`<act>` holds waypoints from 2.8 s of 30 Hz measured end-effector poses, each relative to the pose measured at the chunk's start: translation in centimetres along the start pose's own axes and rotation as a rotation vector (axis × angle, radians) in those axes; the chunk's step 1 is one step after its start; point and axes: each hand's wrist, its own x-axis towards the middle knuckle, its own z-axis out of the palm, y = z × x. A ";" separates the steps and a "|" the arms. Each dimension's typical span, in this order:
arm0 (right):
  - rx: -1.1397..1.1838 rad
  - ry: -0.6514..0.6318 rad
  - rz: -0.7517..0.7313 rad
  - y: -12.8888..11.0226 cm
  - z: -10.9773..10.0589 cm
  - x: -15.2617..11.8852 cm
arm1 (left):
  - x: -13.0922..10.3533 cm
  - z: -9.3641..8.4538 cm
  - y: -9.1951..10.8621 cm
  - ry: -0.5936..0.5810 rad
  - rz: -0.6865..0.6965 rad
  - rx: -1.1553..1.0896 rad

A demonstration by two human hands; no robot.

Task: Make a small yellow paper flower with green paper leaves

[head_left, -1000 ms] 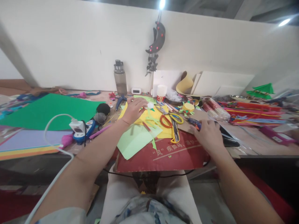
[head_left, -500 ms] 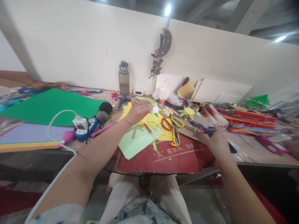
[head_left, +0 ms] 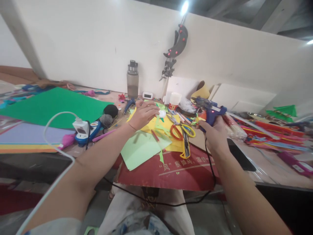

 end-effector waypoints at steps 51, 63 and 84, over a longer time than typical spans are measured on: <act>-0.087 -0.452 -0.314 1.3 2.2 -0.5 | -0.4 -0.4 -1.3 0.033 0.241 0.342; -0.085 -0.424 -0.307 0.7 2.2 -0.7 | -0.4 -0.4 -1.0 0.047 0.156 0.381; -0.105 -0.396 -0.310 0.6 2.1 -0.7 | -0.3 -0.6 -1.0 0.074 0.110 0.372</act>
